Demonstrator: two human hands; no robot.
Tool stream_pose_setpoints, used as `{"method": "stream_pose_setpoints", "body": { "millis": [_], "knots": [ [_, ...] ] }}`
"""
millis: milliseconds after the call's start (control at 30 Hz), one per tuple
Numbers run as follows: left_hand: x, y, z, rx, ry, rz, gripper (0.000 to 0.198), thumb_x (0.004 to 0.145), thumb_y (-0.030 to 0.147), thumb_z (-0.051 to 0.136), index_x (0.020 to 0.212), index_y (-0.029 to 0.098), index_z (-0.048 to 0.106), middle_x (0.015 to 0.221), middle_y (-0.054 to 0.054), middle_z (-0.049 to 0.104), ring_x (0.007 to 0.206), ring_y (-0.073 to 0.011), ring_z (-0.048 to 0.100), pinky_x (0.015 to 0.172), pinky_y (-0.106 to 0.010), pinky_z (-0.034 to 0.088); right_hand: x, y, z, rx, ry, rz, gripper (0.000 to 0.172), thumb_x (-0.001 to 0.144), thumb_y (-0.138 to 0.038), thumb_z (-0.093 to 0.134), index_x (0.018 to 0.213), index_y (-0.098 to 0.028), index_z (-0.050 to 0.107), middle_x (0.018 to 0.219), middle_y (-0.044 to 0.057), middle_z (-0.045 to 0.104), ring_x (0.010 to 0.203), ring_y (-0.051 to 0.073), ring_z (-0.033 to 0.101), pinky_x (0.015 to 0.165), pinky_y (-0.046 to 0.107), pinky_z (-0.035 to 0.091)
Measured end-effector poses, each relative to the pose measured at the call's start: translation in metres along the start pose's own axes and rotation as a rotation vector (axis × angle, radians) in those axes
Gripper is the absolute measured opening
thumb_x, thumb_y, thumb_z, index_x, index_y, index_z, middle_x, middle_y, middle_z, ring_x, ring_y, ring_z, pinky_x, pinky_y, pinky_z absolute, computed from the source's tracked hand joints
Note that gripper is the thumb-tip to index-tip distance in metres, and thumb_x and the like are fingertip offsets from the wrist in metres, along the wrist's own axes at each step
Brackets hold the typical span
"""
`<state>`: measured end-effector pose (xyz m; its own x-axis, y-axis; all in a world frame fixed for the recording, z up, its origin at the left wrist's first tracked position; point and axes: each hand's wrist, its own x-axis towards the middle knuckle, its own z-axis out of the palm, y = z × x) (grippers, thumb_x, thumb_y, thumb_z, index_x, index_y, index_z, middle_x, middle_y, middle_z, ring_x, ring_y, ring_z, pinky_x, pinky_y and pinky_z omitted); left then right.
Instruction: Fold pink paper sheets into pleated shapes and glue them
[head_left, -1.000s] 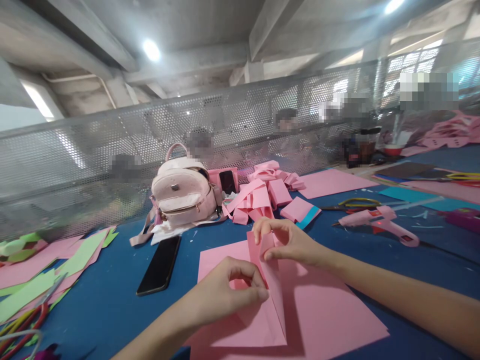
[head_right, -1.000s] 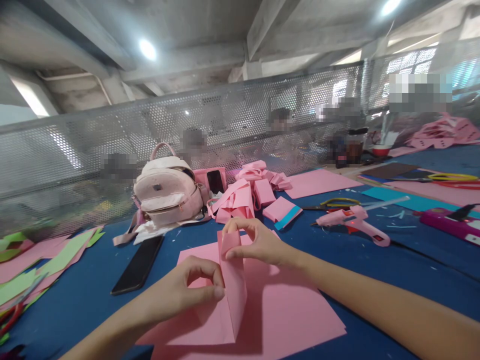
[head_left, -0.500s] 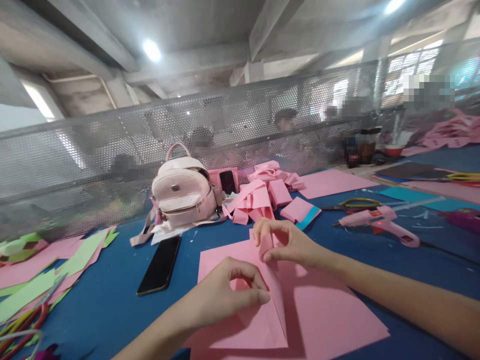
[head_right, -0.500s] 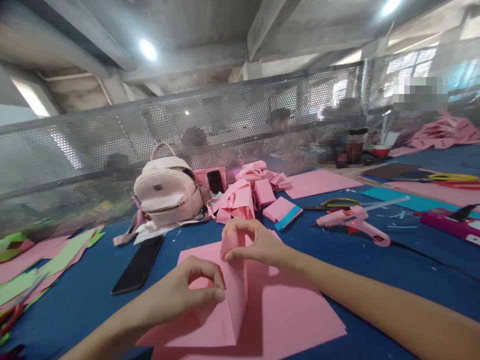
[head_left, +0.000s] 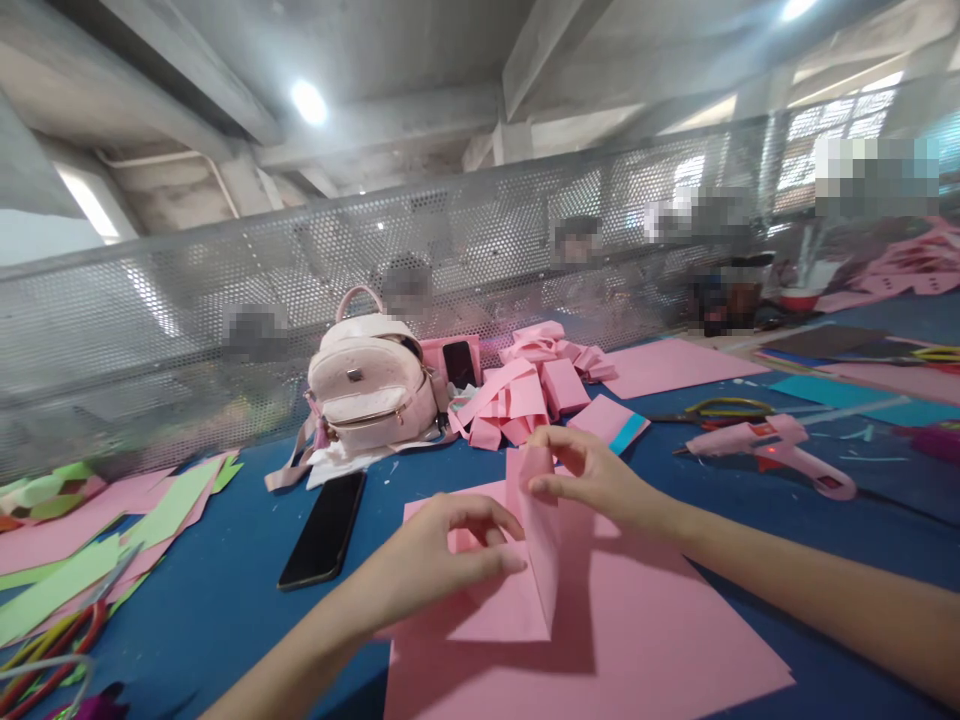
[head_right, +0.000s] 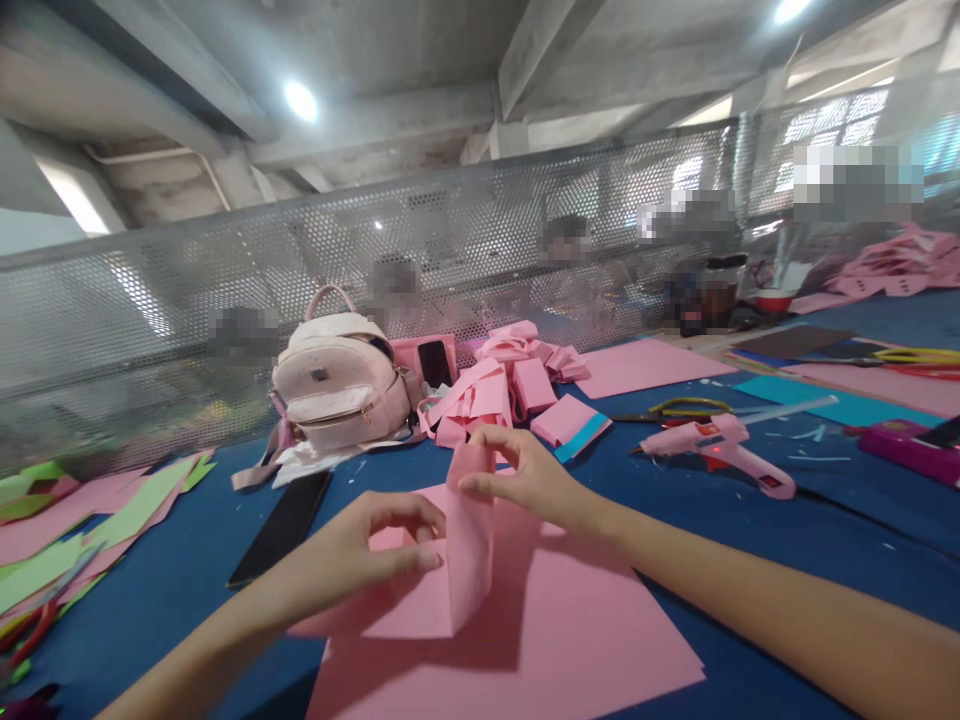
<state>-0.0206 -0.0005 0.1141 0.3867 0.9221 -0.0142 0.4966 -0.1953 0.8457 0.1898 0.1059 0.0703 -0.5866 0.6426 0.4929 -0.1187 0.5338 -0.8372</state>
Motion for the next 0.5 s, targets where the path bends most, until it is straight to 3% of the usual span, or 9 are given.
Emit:
{"method": "stream_pose_setpoints", "body": {
  "millis": [67, 200, 333, 400, 500],
  "knots": [
    [0.001, -0.003, -0.012, 0.050, 0.095, 0.042, 0.027, 0.089, 0.039, 0.066, 0.108, 0.020, 0.068, 0.099, -0.004, 0.071, 0.094, -0.0201, 0.065, 0.087, -0.030, 0.049, 0.000, 0.001, -0.006, -0.040, 0.039, 0.014, 0.029, 0.082, -0.042, 0.076, 0.076, -0.019, 0.059, 0.074, -0.002, 0.056, 0.071, 0.015, 0.052, 0.069, 0.029, 0.043],
    [0.003, -0.012, -0.025, 0.329, 0.485, 0.254, 0.038, 0.095, 0.035, 0.059, 0.131, 0.025, 0.052, 0.134, -0.009, 0.057, 0.127, -0.0252, 0.051, 0.108, -0.041, 0.038, -0.002, 0.006, -0.021, -0.132, 0.200, 0.046, 0.027, 0.084, -0.043, 0.073, 0.082, -0.020, 0.058, 0.078, -0.001, 0.056, 0.074, 0.016, 0.053, 0.068, 0.028, 0.045],
    [0.008, -0.027, -0.008, 0.441, 0.804, 0.450, 0.040, 0.093, 0.027, 0.063, 0.130, 0.024, 0.049, 0.133, -0.009, 0.052, 0.130, -0.0248, 0.046, 0.109, -0.040, 0.038, -0.010, 0.014, -0.030, -0.110, 0.299, 0.020, 0.021, 0.087, -0.039, 0.071, 0.085, -0.022, 0.057, 0.084, 0.001, 0.061, 0.082, 0.018, 0.059, 0.077, 0.030, 0.049],
    [0.010, -0.037, 0.009, 0.487, 0.844, 0.527, 0.033, 0.091, 0.020, 0.063, 0.122, 0.023, 0.052, 0.119, -0.008, 0.056, 0.116, -0.0224, 0.054, 0.099, -0.036, 0.043, -0.016, 0.018, -0.030, -0.035, 0.276, -0.013, 0.021, 0.088, -0.036, 0.070, 0.084, -0.023, 0.055, 0.089, 0.002, 0.064, 0.088, 0.020, 0.063, 0.081, 0.032, 0.052],
    [0.015, -0.050, 0.030, 0.568, 0.657, 0.631, 0.020, 0.089, 0.008, 0.059, 0.103, 0.022, 0.055, 0.091, -0.003, 0.064, 0.084, -0.0166, 0.060, 0.081, -0.031, 0.046, -0.031, 0.026, -0.029, -0.040, 0.195, -0.070, 0.020, 0.089, -0.034, 0.071, 0.086, -0.024, 0.054, 0.097, 0.005, 0.067, 0.093, 0.022, 0.066, 0.081, 0.034, 0.054]
  ]
}}
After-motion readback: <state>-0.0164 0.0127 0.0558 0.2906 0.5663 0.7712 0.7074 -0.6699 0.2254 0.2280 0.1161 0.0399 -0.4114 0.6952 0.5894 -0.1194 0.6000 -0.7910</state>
